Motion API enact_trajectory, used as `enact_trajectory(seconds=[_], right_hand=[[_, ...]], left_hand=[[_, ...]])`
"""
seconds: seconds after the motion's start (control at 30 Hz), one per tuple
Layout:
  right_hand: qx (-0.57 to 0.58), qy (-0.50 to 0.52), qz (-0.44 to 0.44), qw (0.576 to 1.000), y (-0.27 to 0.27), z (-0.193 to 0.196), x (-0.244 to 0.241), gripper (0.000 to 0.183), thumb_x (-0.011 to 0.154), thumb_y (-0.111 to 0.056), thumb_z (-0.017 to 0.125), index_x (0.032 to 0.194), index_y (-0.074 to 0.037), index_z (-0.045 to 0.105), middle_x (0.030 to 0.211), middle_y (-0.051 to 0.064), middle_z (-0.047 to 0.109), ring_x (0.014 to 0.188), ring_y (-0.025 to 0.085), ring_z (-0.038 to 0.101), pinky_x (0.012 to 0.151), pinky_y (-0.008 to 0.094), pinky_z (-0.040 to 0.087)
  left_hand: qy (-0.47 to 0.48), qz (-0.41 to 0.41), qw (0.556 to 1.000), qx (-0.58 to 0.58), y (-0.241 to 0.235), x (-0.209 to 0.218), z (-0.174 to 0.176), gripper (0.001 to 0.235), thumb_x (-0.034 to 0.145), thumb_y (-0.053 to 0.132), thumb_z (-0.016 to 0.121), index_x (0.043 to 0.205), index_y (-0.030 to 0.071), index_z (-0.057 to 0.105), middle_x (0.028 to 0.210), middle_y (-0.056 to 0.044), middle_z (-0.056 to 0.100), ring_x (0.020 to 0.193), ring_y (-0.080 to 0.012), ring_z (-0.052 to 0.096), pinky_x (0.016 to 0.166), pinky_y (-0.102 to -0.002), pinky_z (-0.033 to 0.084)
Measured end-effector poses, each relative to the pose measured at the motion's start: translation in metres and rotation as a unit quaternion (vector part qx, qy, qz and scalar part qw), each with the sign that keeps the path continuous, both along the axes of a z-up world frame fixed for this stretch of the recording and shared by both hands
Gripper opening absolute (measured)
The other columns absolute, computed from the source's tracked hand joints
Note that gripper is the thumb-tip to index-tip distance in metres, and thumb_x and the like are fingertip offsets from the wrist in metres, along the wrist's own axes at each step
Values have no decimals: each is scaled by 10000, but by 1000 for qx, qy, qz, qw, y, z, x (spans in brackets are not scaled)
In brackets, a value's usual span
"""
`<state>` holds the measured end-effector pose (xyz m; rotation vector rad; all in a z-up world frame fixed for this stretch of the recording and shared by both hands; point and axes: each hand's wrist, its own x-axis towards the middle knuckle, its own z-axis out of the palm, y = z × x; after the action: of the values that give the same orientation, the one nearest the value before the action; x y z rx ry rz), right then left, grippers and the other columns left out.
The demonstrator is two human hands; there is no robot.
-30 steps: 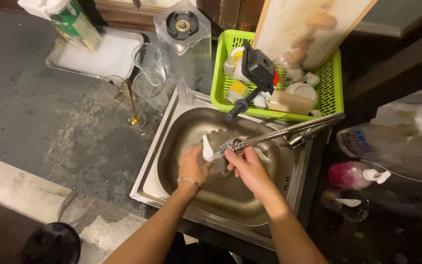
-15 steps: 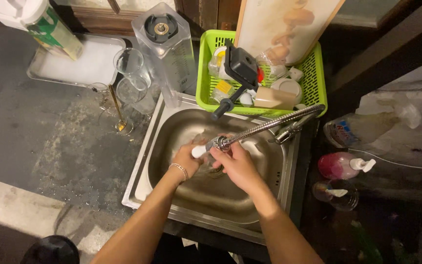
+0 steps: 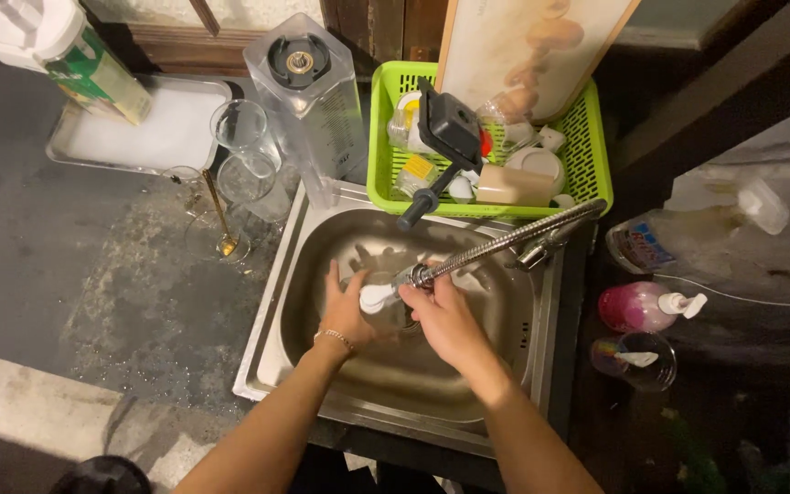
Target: Cleaning the espresso machine drip tray and washing liquid dispensers at a sink.
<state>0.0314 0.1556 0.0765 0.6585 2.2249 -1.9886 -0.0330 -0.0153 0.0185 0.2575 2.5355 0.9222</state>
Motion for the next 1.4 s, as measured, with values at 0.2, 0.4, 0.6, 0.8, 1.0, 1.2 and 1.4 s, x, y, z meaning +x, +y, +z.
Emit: enact_trajectory(seconds=[0.2,0.4,0.6,0.8,1.0,1.2,1.4], right_hand=[[1,-4,-27,1000,-2,9,15,439,896,-237,689,1264,-49,540,966,34,682,747,130,632,649,306,549],[84,26,5,996,0,-8,19,342,948,-237,679,1197,-22,584,990,55,713,891,145,661,819,310,532],[-80,65,-23,994,0,-23,38,433,924,-219,678,1303,-62,539,1151,75,677,1014,177,648,925,361,510],[-449,-107,-221,859,-28,-131,27,645,871,-452,559,1437,-162,448,1306,99,595,1160,287,586,939,583,513],[-589,-193,-38,784,-28,-105,-13,696,913,-652,417,1334,-137,620,1198,129,724,1071,375,671,901,592,529],[-607,-122,-61,783,-28,-267,-30,573,1026,-552,506,1317,-70,607,1191,155,689,1026,350,672,873,545,541],[-633,75,-94,765,-70,-28,-9,710,896,-578,442,1390,-82,560,1330,120,671,1133,315,692,947,481,562]], left_hand=[[36,-73,997,-9,-4,-5,-9,1380,300,202,1041,1486,117,341,1453,-165,392,1349,-381,409,1108,-428,422],[89,43,992,84,-14,0,0,793,476,254,963,1216,111,717,1178,-132,619,1164,-340,520,1031,-410,474],[58,132,979,144,-29,4,33,769,457,328,983,1078,10,661,1090,-150,683,1006,-273,666,918,-375,538],[54,60,964,252,-41,14,57,984,417,297,976,1246,-2,538,1085,-126,705,1021,-250,689,914,-346,550],[185,-118,967,131,-65,5,79,1039,399,185,966,1322,30,512,1277,-184,562,1235,-364,535,1046,-421,465],[64,-248,950,176,-75,-9,92,1090,481,136,926,1462,100,453,1506,-187,421,1403,-373,456,1131,-398,436],[95,-204,964,144,-65,-10,91,1293,480,191,987,1568,70,299,1577,-243,322,1488,-426,232,1126,-439,340]])
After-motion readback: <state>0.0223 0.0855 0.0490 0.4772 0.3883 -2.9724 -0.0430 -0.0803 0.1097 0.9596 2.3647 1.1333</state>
